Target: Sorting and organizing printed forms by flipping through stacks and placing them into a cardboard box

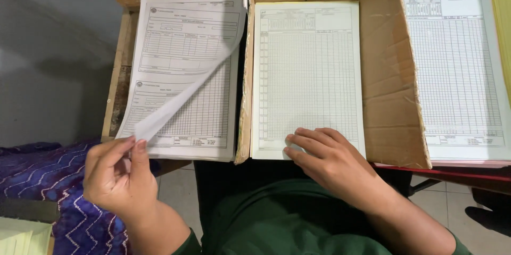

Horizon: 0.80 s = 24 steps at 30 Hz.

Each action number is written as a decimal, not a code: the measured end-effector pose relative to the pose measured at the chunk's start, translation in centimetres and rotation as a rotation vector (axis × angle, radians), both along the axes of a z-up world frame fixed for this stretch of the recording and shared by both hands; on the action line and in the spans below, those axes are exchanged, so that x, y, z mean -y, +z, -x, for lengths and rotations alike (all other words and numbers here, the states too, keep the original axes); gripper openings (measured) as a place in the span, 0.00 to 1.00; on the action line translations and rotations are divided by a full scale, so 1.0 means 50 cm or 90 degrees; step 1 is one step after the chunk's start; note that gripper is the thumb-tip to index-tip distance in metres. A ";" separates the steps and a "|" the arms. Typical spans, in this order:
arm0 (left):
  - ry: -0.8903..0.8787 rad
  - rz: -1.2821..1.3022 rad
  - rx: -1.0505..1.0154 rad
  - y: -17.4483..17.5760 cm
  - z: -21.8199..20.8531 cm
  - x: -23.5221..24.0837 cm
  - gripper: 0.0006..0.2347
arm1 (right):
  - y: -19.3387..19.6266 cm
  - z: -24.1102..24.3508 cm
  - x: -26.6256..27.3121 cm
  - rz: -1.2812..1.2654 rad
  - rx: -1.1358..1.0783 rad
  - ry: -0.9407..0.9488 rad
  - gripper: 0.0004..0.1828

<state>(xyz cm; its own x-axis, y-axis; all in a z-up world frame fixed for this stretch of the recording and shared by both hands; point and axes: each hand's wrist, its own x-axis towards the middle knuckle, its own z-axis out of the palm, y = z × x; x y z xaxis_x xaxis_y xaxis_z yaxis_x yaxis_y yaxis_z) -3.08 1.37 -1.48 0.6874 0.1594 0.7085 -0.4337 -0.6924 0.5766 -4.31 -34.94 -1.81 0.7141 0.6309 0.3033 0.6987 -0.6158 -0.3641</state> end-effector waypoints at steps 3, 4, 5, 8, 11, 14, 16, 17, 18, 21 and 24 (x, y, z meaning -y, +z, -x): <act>0.076 0.038 0.076 0.004 -0.001 0.018 0.09 | -0.006 -0.009 0.001 -0.036 0.020 0.012 0.10; 0.118 0.075 0.109 0.007 -0.002 0.025 0.12 | -0.008 -0.010 0.002 -0.054 0.029 0.016 0.09; 0.116 0.074 0.109 0.016 -0.005 0.029 0.12 | -0.011 -0.011 0.004 -0.055 0.029 0.014 0.09; 0.164 0.065 0.224 0.041 -0.013 0.052 0.11 | -0.016 -0.009 0.007 -0.084 0.031 0.025 0.09; 0.164 0.041 0.332 0.062 -0.010 0.106 0.11 | -0.008 -0.006 0.002 -0.130 0.064 -0.003 0.07; 0.122 0.117 0.315 0.083 0.008 0.179 0.21 | -0.002 -0.007 -0.002 -0.138 0.087 -0.006 0.06; -0.188 -0.020 0.240 0.101 0.027 0.215 0.03 | -0.008 -0.008 -0.004 -0.124 0.107 -0.010 0.05; -0.188 -0.020 0.241 0.122 0.020 0.228 0.03 | -0.029 -0.001 0.003 -0.124 0.108 -0.010 0.05; -0.308 -0.145 0.237 0.143 0.015 0.241 0.04 | -0.050 0.006 0.012 -0.135 0.052 -0.014 0.02; -0.457 -0.261 0.247 0.169 0.000 0.305 0.03 | -0.069 0.029 0.029 -0.148 -0.015 0.000 0.01; -0.500 -0.246 0.262 0.164 -0.001 0.359 0.07 | -0.060 0.054 0.043 -0.150 -0.046 0.042 0.01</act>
<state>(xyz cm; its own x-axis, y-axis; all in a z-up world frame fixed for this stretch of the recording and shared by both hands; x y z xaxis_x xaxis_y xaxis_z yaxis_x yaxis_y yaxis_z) -3.00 -16.60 6.73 0.1849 -0.5344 0.8248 -0.9708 -0.2297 0.0688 -7.03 -37.11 -4.80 0.6983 0.5955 0.3973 0.7022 -0.4618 -0.5419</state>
